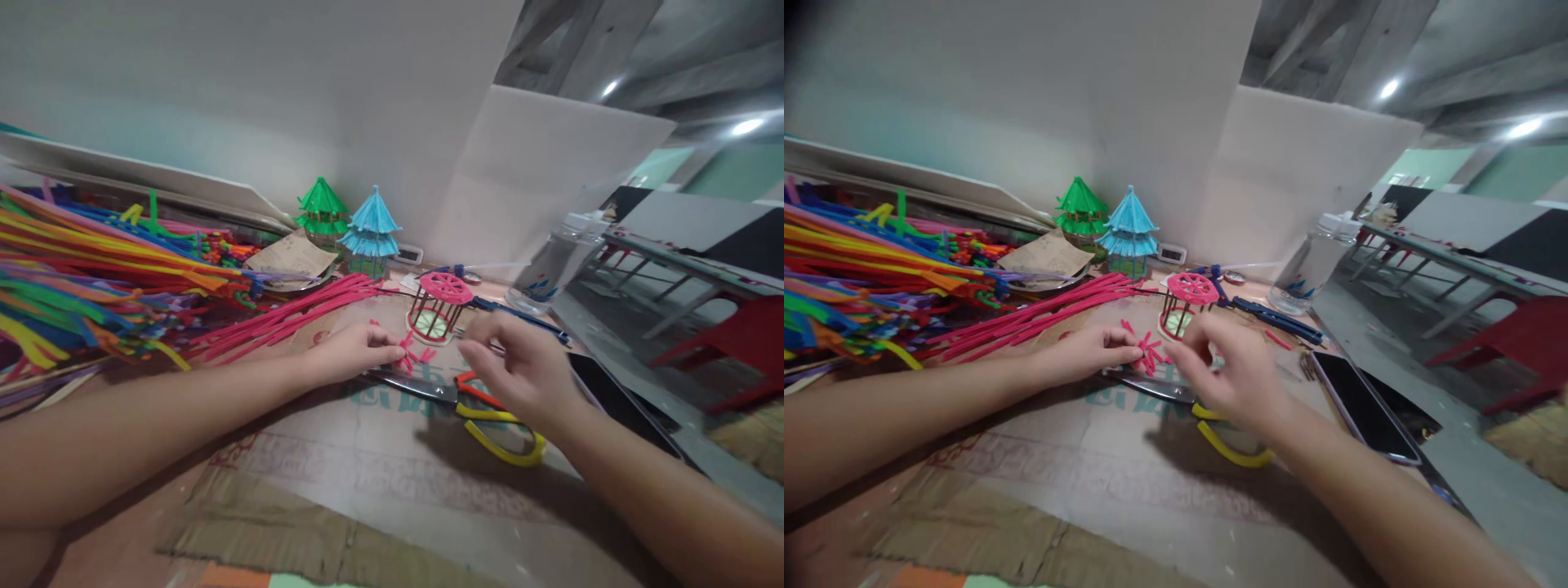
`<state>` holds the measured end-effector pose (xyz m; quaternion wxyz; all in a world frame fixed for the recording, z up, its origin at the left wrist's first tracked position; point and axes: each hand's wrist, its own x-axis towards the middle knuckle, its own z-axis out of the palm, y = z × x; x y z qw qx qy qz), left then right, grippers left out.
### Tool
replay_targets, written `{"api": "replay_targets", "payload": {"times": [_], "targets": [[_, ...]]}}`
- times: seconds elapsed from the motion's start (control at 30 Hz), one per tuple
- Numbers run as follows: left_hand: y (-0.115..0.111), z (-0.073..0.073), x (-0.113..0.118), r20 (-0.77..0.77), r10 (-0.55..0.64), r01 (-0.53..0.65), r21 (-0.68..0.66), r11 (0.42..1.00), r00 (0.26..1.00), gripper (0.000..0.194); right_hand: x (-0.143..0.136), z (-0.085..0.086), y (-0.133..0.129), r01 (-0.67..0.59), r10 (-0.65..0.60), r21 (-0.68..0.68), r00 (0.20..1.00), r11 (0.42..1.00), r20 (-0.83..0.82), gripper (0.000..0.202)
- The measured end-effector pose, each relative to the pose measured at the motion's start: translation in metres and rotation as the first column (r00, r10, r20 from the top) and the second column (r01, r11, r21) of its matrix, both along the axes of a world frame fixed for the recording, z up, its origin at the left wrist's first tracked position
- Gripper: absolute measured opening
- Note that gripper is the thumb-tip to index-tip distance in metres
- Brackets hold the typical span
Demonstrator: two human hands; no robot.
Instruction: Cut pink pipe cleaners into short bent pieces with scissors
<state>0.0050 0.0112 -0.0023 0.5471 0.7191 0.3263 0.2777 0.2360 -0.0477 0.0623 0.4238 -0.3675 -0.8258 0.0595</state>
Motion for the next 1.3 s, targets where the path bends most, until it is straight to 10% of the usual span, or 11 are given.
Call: {"api": "replay_targets", "payload": {"times": [0.13, 0.23, 0.6, 0.9, 1.3], "targets": [[0.000, 0.000, 0.001, -0.026, 0.019, -0.021, -0.061, 0.998, 0.999, 0.029, 0.020, -0.020, 0.060, 0.273, -0.271, -0.014, 0.944, 0.962, -0.189, 0.051], [0.000, 0.000, 0.002, -0.042, 0.022, -0.025, -0.057, 0.998, 0.999, 0.029, 0.037, -0.042, 0.091, 0.261, -0.298, -0.263, 0.948, 0.929, -0.112, 0.075], [-0.001, 0.001, 0.002, -0.126, 0.033, -0.028, 0.042, 0.999, 0.991, 0.033, 0.043, -0.071, 0.102, 0.001, -0.112, -0.462, 0.971, 0.887, -0.212, 0.037], [0.000, 0.000, 0.003, -0.126, 0.039, -0.035, 0.040, 0.999, 0.991, 0.033, 0.036, -0.068, 0.089, 0.078, -0.079, -0.018, 0.995, 0.997, -0.057, 0.039], [-0.004, 0.006, 0.005, -0.159, 0.046, -0.037, 0.060, 0.998, 0.986, 0.032, 0.034, -0.064, 0.075, -0.007, 0.000, 0.086, 0.996, 0.996, 0.087, 0.035]]}}
